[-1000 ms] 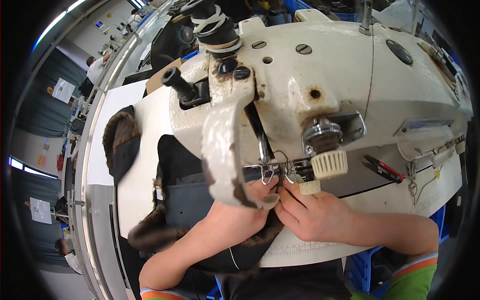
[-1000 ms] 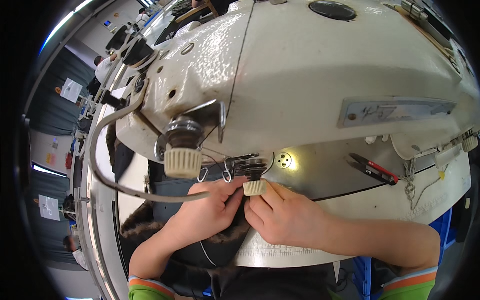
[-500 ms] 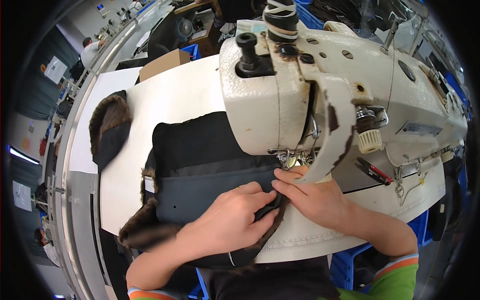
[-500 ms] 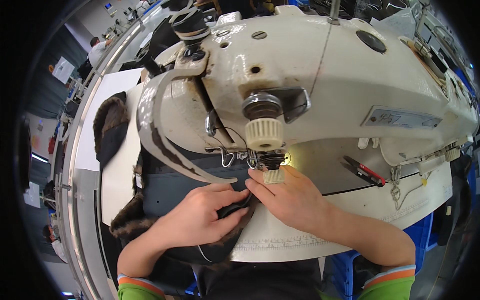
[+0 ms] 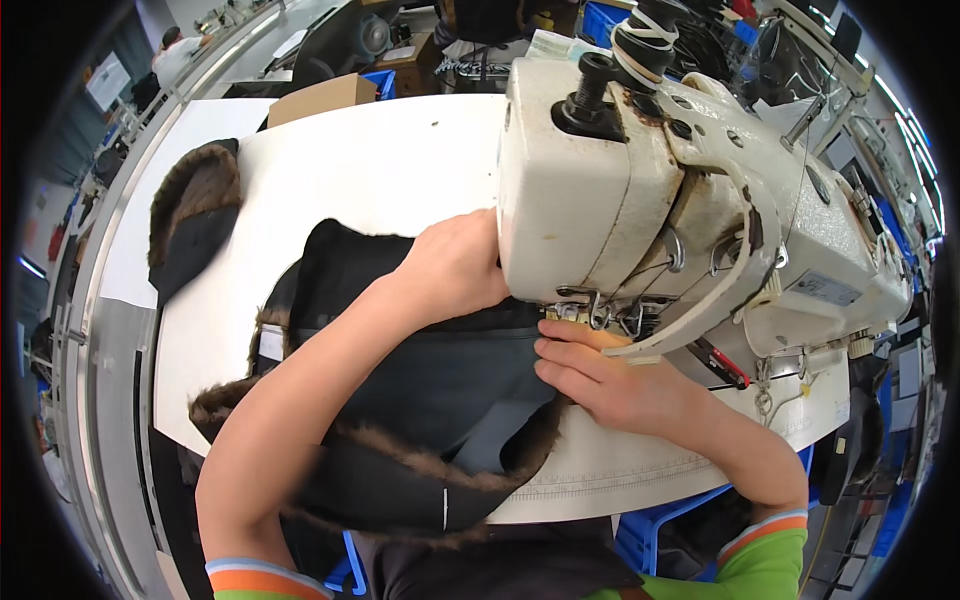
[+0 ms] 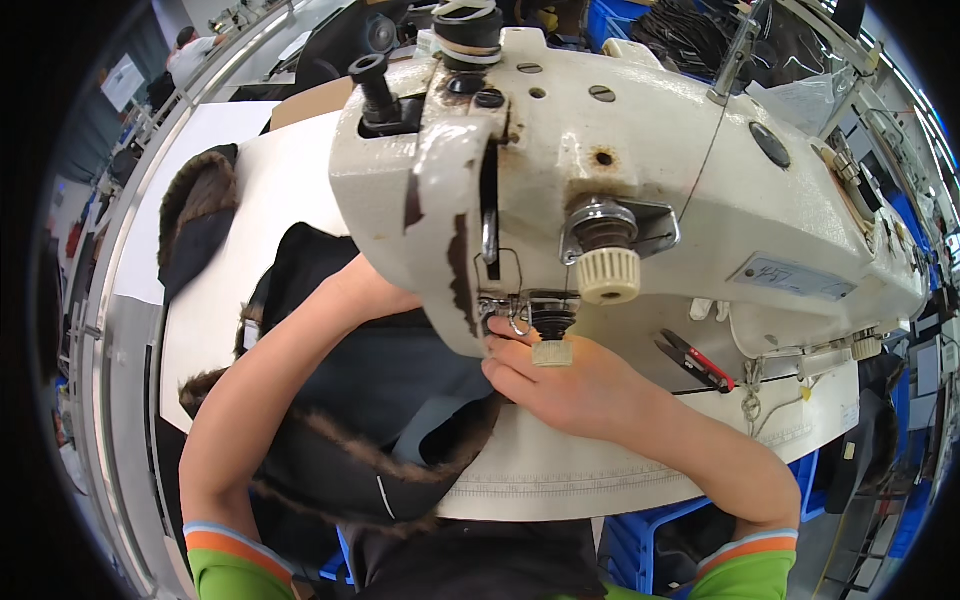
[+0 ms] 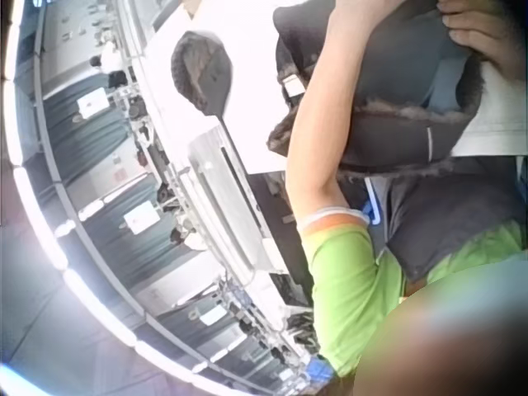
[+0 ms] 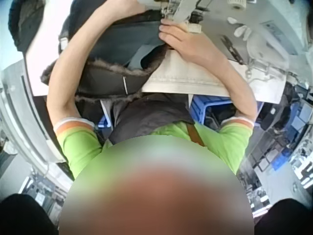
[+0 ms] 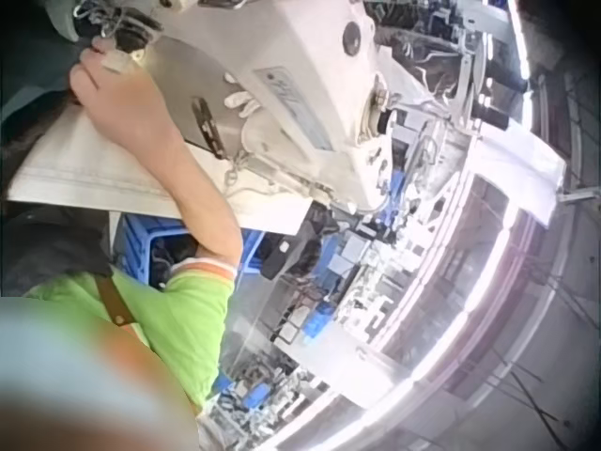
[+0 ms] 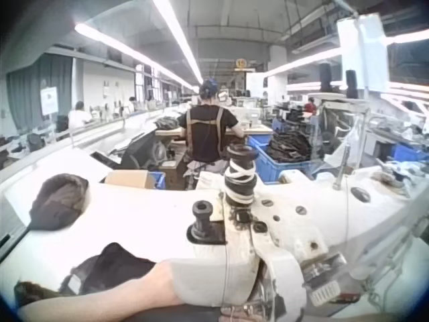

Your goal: Sewing pieces of a leather and fur hat together using an industrial sewing machine.

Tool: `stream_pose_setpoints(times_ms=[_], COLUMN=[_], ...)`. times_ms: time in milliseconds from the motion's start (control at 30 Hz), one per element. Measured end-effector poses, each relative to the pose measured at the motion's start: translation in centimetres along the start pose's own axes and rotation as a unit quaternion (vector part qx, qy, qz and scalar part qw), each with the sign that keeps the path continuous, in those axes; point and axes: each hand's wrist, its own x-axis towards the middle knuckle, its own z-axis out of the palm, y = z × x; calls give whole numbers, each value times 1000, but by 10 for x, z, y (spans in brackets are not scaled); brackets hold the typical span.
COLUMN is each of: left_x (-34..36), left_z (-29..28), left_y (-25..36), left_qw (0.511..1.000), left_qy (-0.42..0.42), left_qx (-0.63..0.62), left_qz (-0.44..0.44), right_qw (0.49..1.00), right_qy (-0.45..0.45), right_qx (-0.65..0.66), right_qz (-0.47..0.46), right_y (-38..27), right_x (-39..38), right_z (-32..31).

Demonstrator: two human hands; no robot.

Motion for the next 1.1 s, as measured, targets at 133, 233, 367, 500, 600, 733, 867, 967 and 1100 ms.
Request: stream_pose_setpoints(times_ms=[133,233,367,500,600,733,867,967,1100], left_x=[-2,-4,0,2,7,8,14,19,17], left_z=[0,1,0,10,12,12,11,11,8], left_y=[-15,3,14,1,-2,-6,-6,-11,-23], left_qw=[999,999,995,991,992,991,993,991,995], left_qy=[-30,-6,-37,-40,-43,-26,-22,-30,-9], left_qx=[-14,-23,41,46,15,-26,-6,-13,-78], left_qz=[13,-39,-88,-119,-118,-125,-119,-130,-55], right_qw=[999,1000,999,998,998,997,981,983,981], right_qy=[-18,-19,-49,-57,-33,-51,-125,-157,-133], right_qx=[37,6,-9,-13,-20,-33,-151,-90,61], right_qz=[31,13,1,32,51,44,10,29,125], right_y=[-6,-3,-2,-5,-6,-5,-5,-3,-6], right_x=[1,-1,2,2,1,0,4,3,-3], right_z=[-1,1,-5,-6,-4,0,-12,-10,-4])
